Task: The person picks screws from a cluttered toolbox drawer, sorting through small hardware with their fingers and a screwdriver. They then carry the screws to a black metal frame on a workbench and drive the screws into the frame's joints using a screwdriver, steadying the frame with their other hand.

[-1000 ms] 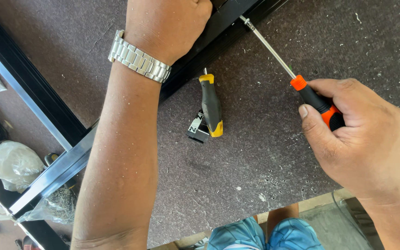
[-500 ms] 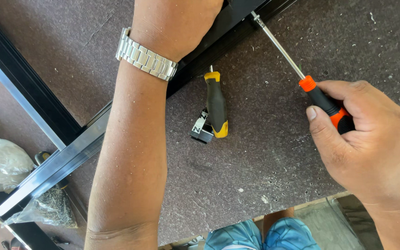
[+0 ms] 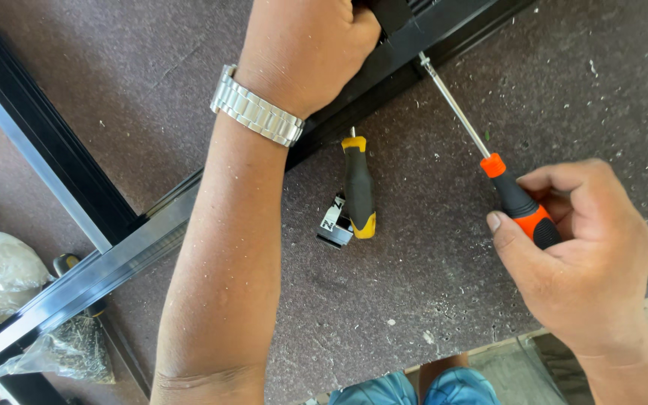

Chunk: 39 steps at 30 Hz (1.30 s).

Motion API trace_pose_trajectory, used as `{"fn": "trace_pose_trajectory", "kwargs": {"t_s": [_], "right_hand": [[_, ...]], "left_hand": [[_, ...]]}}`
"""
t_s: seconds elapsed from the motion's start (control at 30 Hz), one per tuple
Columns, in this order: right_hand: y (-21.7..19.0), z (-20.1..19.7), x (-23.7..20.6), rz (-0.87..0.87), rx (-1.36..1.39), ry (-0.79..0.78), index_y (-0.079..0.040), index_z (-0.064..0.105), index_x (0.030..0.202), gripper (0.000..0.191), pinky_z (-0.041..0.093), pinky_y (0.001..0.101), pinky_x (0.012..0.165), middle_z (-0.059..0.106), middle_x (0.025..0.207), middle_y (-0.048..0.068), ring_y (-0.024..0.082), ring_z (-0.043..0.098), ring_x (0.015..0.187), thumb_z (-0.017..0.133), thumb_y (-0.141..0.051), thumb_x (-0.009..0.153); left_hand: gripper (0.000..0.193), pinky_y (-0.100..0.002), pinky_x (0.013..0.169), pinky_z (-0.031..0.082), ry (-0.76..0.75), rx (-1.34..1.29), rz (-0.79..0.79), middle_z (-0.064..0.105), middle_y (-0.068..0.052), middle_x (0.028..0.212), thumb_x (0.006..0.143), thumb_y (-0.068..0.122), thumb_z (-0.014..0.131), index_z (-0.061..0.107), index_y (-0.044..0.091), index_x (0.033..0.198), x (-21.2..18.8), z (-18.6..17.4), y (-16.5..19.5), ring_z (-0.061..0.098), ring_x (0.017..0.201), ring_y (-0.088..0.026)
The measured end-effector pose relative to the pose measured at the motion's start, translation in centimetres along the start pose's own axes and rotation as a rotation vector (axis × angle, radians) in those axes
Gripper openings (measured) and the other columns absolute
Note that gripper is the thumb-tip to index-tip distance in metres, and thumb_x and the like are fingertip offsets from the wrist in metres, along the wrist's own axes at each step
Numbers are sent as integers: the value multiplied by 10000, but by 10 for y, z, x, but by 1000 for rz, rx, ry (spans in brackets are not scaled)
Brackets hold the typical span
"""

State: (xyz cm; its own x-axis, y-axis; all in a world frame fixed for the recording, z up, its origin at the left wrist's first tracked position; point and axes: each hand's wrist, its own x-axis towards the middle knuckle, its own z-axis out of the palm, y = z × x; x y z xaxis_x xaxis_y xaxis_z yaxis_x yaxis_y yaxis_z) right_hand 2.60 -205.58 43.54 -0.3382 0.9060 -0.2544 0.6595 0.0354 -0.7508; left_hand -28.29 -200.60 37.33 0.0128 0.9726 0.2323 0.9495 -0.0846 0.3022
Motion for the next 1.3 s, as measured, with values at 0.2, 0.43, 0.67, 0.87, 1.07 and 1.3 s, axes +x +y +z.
{"fn": "trace_pose_trajectory", "kwargs": {"t_s": [0.2, 0.43, 0.67, 0.87, 1.07, 1.3], "right_hand": [[-2, 9, -10, -19, 52, 67, 4, 640, 1158, 277, 516, 223, 748, 673, 981, 60, 88, 656, 846, 771, -35, 917], [-10, 14, -8, -77, 27, 109, -1, 659, 1172, 286, 521, 228, 772, 668, 1022, 67, 99, 654, 859, 769, -31, 910], [-19, 17, -9, -166, -129, 186, 18, 692, 1128, 279, 502, 286, 764, 664, 1005, 124, 181, 642, 850, 797, -28, 873], [-9, 26, -17, -221, -96, 186, 20, 673, 1205, 246, 507, 271, 815, 668, 1050, 115, 151, 645, 901, 764, -53, 989], [13, 11, -14, 410, 939, -119, 35, 620, 1286, 355, 453, 247, 531, 666, 975, 119, 140, 606, 740, 679, -61, 950], [-1, 19, -32, -160, -244, 169, 2, 591, 1260, 373, 494, 317, 772, 648, 1056, 149, 186, 612, 886, 768, -91, 945]], "left_hand": [[290, -357, 678, 543, 83, -323, 83, 722, -37, 866, 826, -63, 663, 734, 133, 1028, 3, -16, 9, 696, 716, -214], [296, -422, 933, 501, 150, -302, 146, 702, -18, 943, 776, -75, 655, 690, 141, 976, 8, -26, 7, 651, 979, -283], [220, -424, 943, 502, 134, -304, 101, 707, 8, 931, 836, -35, 700, 706, 156, 946, 6, -23, 7, 653, 967, -264], [257, -410, 798, 543, 148, -301, 109, 704, -28, 883, 809, -62, 682, 707, 143, 961, 6, -20, 6, 685, 851, -263], [284, -397, 700, 538, 123, -299, 109, 690, -74, 834, 790, -83, 679, 717, 132, 971, 4, -17, 3, 684, 760, -268], [263, -352, 654, 535, 131, -304, 98, 691, -53, 797, 811, -73, 682, 717, 138, 964, 4, -16, 6, 680, 702, -217]]}}
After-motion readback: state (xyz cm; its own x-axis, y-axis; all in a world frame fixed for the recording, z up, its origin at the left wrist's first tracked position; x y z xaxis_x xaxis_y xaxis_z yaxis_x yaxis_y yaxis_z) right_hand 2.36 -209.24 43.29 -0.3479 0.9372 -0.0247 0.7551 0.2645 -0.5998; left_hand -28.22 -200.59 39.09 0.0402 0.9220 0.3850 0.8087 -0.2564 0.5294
